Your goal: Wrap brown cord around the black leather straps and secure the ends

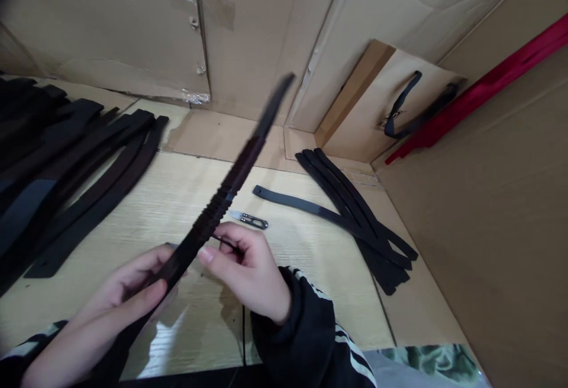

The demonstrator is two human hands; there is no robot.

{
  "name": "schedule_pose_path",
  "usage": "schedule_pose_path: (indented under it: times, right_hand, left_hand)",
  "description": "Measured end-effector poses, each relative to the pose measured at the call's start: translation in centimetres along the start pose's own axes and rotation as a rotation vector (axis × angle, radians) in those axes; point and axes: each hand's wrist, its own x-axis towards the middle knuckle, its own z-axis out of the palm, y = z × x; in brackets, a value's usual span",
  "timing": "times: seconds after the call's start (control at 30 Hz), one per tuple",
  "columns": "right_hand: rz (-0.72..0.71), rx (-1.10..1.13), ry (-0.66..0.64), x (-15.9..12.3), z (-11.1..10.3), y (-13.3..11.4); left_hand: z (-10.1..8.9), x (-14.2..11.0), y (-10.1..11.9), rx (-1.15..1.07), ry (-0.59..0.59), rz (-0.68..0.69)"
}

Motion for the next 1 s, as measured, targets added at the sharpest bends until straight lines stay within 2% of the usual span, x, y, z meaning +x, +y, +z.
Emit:
schedule_pose_path:
  times: [0.07, 0.17, 0.27, 0.33, 0.37, 0.47, 0.53, 0.57, 0.63, 0.73, 0.83, 0.9, 1.0]
  right_hand:
    - [-0.003, 0.003, -0.021, 0.0, 0.0, 0.2]
    - [0.028, -0.025, 0.012, 0.1, 0.1, 0.5]
    - [0.048, -0.019, 0.04, 0.3, 0.2, 0.6]
    - [0.013, 0.017, 0.05, 0.4, 0.3, 0.4]
    - [-0.018, 0.045, 0.048, 0.4, 0.3, 0.3]
    - [-0.096, 0.108, 0.034, 0.4, 0.3, 0.1]
    - [-0.106, 0.08, 0.053, 0.3, 0.2, 0.0]
    - [-0.106, 0.052, 0.067, 0.3, 0.1, 0.0]
    - [-0.109, 0.003, 0.062, 0.2, 0.1, 0.0]
    - [-0.108, -0.02, 0.024, 0.1, 0.1, 0.0]
    - [-0.096, 0.01, 0.039, 0.0, 0.2, -0.1]
    - [-0.112, 0.069, -0.018, -0.1, 0.2, -0.2]
    - [-0.128, 0.196, -0.214, -0.2, 0.1, -0.3]
  left_hand:
    - [0.1, -0.1, 0.1, 0.157, 0.125, 0.052]
    - [0.4, -0.3, -0.1, 0.391, 0.268, 0.126]
    - [0.5, -0.5, -0.3, 0.56, 0.324, 0.255]
    - [0.5, -0.6, -0.2, 0.527, 0.27, 0.254]
    - [0.4, -0.5, 0.0, 0.455, 0.209, 0.202]
    - [0.0, -0.3, 0.1, 0.141, -0.074, -0.04]
    - [0.0, -0.2, -0.2, -0.002, -0.182, -0.117]
    - [0.0, -0.2, -0.5, -0.028, -0.174, -0.116]
    - [0.3, -0.3, -1.0, 0.016, -0.058, -0.059]
    - [0.8, -0.5, -1.2, 0.245, 0.104, 0.061]
    - [0.9, -0.7, -0.8, 0.458, 0.155, 0.108]
    - [0.4, -0.8, -0.1, 0.444, 0.083, 0.083]
    - [-0.6, -0.9, 1.0, 0.179, -0.216, -0.062]
